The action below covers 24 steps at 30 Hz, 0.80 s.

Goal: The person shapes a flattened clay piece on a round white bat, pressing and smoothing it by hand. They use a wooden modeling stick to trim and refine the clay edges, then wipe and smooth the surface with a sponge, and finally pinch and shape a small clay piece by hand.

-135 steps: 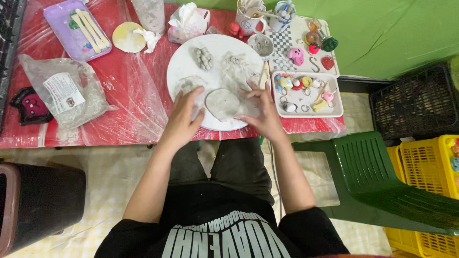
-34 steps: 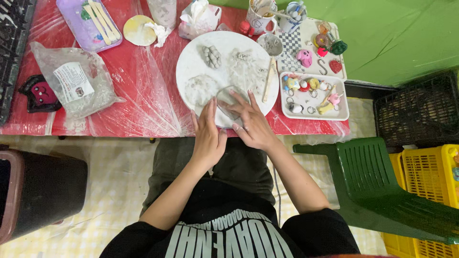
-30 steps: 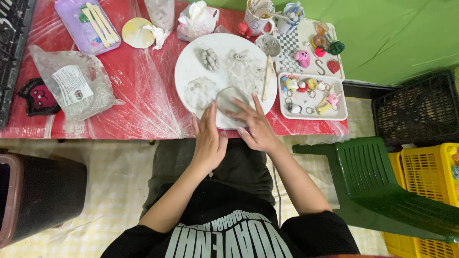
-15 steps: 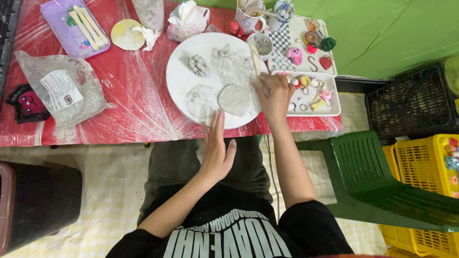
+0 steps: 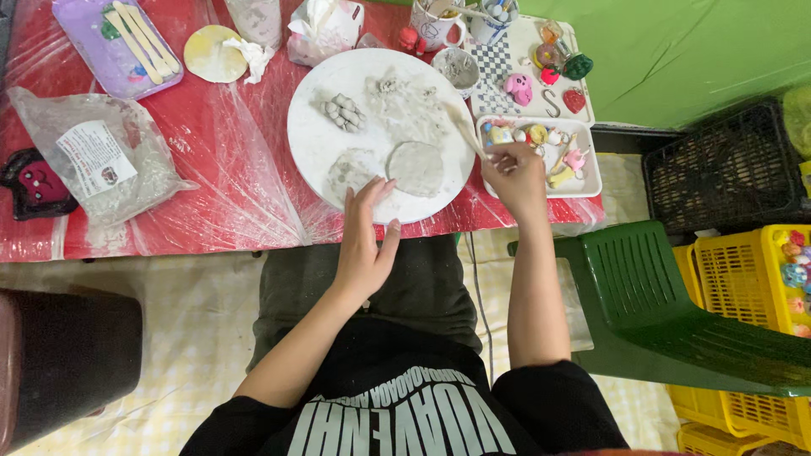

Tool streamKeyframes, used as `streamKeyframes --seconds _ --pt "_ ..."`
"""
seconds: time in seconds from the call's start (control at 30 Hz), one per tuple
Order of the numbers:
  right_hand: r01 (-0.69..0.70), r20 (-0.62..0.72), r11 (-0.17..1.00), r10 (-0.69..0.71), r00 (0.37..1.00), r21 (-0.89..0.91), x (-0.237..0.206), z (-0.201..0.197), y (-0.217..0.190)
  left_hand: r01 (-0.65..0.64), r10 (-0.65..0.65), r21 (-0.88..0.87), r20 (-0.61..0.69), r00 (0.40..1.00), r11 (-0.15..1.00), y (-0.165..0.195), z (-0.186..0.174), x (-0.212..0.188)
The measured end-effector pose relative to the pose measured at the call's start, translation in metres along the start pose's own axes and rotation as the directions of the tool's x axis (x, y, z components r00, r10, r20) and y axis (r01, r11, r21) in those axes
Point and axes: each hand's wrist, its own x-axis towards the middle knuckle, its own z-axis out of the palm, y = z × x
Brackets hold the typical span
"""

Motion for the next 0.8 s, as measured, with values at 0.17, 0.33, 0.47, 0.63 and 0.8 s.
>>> streamKeyframes --seconds 0.17,0.33,0.47,0.63,0.8 --pt "-0.205 0.066 0.959 0.195 0.979 0.196 -0.031 -0.006 0.002 -0.018 0.018 0.051 -0.007 1.000 0.999 0.000 -0.006 0.010" --pt "-0.360 0.213 0.734 0.291 0.933 0.576 -0.057 -0.004 -0.015 -0.060 0.059 0.102 0.007 0.998 0.993 -0.001 -0.014 0.025" --pt "-0.137 0.084 0.823 0.109 0.991 0.551 -0.080 -0.005 -0.044 -0.106 0.106 0.144 0.011 0.994 0.984 0.000 -0.018 0.038" --pt "0.233 -0.232 0.904 -0.155 0.960 0.359 -0.106 0.015 -0.086 0.175 -0.218 -0.326 -0.101 0.971 0.929 0.012 -0.009 0.038" --pt "0.369 -0.439 0.908 -0.253 0.862 0.202 -0.123 0.051 -0.114 0.343 -0.433 -0.797 0.115 0.894 0.498 0.024 0.005 0.026"
